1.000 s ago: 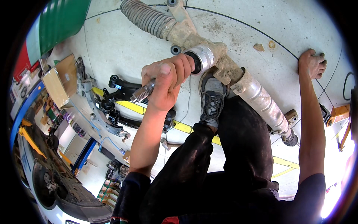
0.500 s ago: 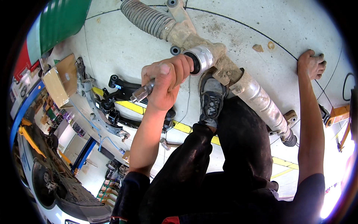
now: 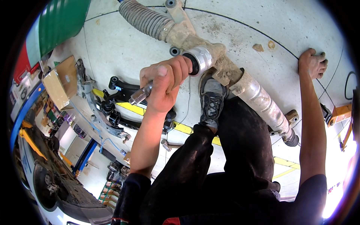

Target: The person uses a socket wrench to loosen a bolt on a car steering rack assembly. After removing the bolt, the person inspects the assembly and repositions it on the workshop floor.

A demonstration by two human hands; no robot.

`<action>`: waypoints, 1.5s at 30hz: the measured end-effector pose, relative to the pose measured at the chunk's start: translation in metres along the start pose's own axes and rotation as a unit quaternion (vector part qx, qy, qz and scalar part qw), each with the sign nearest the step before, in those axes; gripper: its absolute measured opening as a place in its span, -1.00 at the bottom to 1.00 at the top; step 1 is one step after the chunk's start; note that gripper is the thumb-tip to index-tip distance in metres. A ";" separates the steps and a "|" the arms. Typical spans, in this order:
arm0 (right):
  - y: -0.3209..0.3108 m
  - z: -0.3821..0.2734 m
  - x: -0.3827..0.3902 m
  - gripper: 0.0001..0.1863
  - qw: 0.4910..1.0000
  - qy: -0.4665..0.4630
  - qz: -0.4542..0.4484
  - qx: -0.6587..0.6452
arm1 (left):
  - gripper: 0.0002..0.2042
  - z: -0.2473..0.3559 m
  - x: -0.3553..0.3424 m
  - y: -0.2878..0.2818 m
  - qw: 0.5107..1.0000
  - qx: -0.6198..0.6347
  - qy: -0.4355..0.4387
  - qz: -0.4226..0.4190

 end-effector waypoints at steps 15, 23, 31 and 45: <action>-0.003 -0.002 0.001 -0.32 1.000 -0.008 -0.002 -0.006 | -0.61 -0.002 0.001 -0.002 1.000 0.012 -0.005 -0.003; -0.002 -0.001 -0.002 -0.33 1.000 -0.016 0.013 -0.002 | -0.62 0.002 0.009 0.002 0.997 0.019 -0.034 0.063; -0.002 -0.005 0.002 -0.34 0.999 -0.026 -0.007 0.017 | -0.65 0.010 -0.006 0.014 0.999 -0.017 -0.036 0.035; 0.000 0.002 0.001 -0.32 0.999 -0.008 -0.047 0.021 | -0.69 -0.014 -0.049 0.010 0.995 -0.010 0.062 -0.072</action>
Point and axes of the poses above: each hand's wrist, its own x-axis away from the middle knuckle, its own y-axis out of the palm, z = x × y, the point moved 6 cm from there along -x, towards the middle knuckle, and after that the axes turned 10 degrees about -x, right-handed, at the moved point
